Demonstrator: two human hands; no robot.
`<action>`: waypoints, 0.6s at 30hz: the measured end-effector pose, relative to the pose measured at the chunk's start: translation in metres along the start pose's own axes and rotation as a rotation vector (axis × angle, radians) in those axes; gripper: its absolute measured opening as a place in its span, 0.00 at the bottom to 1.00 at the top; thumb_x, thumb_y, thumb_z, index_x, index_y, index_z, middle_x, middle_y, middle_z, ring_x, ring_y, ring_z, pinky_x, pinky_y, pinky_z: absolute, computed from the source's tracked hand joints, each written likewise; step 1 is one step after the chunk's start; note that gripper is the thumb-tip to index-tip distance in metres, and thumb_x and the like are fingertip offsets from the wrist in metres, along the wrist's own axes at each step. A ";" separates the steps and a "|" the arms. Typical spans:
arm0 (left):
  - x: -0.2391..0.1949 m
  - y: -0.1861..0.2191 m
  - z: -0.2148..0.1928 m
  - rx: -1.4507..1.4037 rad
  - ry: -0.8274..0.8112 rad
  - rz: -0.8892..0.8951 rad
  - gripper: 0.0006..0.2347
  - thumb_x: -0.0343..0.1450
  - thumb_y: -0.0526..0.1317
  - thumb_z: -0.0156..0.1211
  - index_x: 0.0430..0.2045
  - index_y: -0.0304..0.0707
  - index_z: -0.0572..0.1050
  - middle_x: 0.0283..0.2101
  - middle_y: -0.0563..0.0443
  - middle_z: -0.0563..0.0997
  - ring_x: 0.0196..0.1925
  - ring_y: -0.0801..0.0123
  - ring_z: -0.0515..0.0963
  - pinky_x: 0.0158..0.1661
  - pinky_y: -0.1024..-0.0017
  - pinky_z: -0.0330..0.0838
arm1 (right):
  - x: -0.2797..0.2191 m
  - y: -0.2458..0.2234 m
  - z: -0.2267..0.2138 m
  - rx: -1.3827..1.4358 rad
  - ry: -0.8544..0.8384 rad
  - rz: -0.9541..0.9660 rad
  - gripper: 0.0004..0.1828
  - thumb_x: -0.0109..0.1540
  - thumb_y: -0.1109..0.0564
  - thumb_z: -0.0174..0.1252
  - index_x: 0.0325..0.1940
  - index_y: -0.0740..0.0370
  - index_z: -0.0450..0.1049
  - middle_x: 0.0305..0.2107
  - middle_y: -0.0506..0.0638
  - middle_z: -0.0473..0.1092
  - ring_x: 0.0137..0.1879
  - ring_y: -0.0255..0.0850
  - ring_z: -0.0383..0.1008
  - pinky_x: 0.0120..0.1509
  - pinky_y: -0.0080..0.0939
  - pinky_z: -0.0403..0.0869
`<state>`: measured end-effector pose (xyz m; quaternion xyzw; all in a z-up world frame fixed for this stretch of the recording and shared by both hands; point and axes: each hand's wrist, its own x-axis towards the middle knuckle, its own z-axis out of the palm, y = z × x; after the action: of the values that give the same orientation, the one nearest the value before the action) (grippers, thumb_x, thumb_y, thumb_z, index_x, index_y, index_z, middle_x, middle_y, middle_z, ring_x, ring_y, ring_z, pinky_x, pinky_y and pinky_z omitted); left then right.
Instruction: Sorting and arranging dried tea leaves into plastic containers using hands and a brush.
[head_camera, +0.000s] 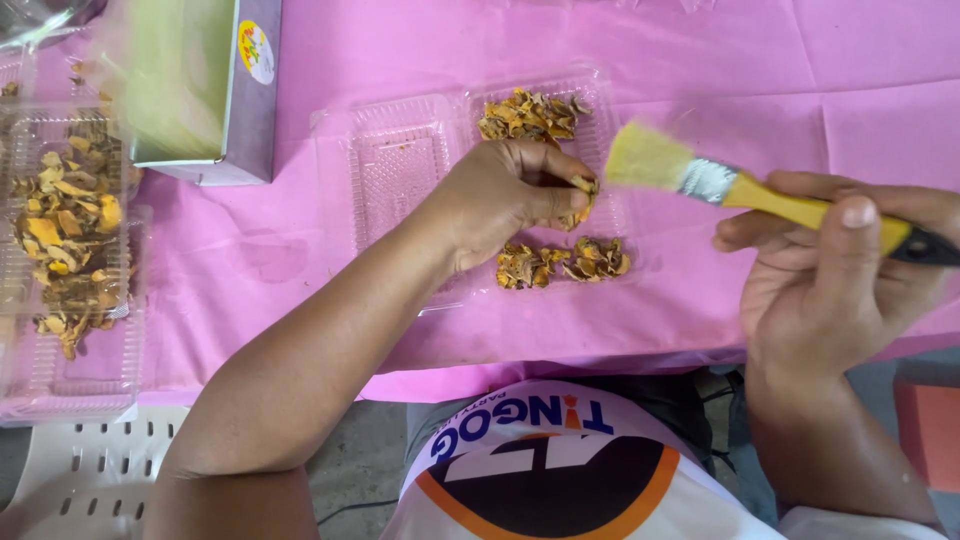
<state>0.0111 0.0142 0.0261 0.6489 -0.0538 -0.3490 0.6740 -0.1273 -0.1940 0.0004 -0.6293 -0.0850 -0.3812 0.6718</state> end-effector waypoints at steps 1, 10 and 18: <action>-0.006 0.005 0.003 0.100 0.022 0.017 0.09 0.65 0.25 0.69 0.35 0.33 0.83 0.35 0.45 0.86 0.37 0.69 0.85 0.42 0.75 0.86 | 0.001 0.000 0.002 -0.071 0.035 -0.078 0.08 0.82 0.57 0.42 0.59 0.63 0.53 0.46 0.80 0.66 0.35 0.63 0.74 0.41 0.53 0.80; -0.006 0.009 0.004 0.406 0.103 0.109 0.06 0.66 0.28 0.68 0.32 0.40 0.84 0.35 0.53 0.89 0.37 0.77 0.88 0.40 0.83 0.84 | -0.005 -0.020 0.007 -0.337 -0.070 -0.148 0.16 0.78 0.67 0.42 0.44 0.88 0.65 0.41 0.80 0.72 0.33 0.61 0.80 0.24 0.45 0.75; -0.003 0.007 -0.003 0.135 0.098 0.065 0.11 0.66 0.23 0.67 0.38 0.36 0.83 0.37 0.46 0.88 0.37 0.71 0.87 0.42 0.78 0.85 | -0.014 -0.011 0.006 -0.093 -0.146 0.056 0.05 0.74 0.61 0.46 0.48 0.66 0.59 0.38 0.69 0.73 0.28 0.54 0.82 0.24 0.39 0.82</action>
<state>0.0127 0.0175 0.0330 0.7069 -0.0653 -0.2905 0.6416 -0.1415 -0.1822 0.0020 -0.6883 -0.0983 -0.3186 0.6442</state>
